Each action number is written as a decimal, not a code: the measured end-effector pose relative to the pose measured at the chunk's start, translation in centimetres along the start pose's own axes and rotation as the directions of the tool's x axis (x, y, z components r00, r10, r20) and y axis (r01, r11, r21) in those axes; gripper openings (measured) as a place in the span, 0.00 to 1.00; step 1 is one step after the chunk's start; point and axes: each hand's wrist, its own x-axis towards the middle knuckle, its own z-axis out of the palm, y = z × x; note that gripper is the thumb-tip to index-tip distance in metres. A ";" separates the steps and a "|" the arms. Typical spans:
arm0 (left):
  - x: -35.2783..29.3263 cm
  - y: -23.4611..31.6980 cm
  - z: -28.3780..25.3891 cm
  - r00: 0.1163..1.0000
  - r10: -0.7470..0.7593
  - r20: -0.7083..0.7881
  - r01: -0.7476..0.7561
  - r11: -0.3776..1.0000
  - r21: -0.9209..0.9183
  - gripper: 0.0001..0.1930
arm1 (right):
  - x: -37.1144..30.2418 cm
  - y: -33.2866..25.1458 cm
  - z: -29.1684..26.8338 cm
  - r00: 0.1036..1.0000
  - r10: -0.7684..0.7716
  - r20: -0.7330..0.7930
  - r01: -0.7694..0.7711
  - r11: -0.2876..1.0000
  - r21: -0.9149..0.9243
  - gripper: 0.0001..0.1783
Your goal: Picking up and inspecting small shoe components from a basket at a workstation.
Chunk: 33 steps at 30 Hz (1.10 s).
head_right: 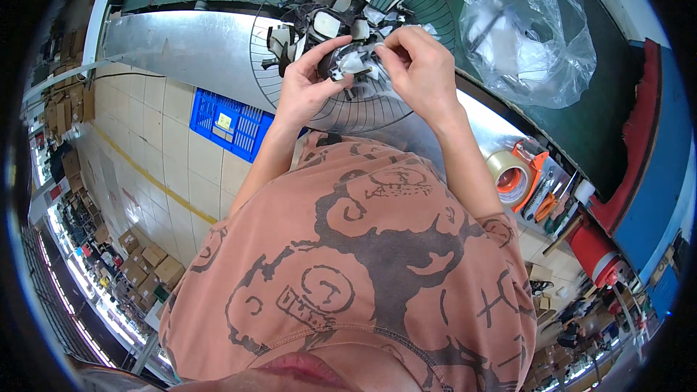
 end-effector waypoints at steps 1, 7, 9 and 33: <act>-0.1 -0.2 -0.2 1.000 -0.003 -0.003 0.003 1.000 -0.020 0.30 | 0.2 0.0 0.0 1.000 -0.016 0.013 0.016 1.000 0.018 0.05; -0.5 0.4 -0.1 0.996 -0.091 0.001 0.091 0.995 -0.051 0.29 | 0.4 -0.8 1.1 0.968 -0.209 0.137 0.209 0.978 0.012 0.08; -0.4 0.6 0.0 0.995 -0.095 0.007 0.095 0.993 -0.067 0.28 | 0.0 -0.4 1.7 0.956 -0.249 0.154 0.250 0.968 0.014 0.10; -1.3 2.5 -1.8 0.995 -0.053 -0.086 0.040 0.989 -0.142 0.28 | 1.3 3.2 -0.4 0.957 -0.216 0.195 0.283 0.846 -0.453 0.05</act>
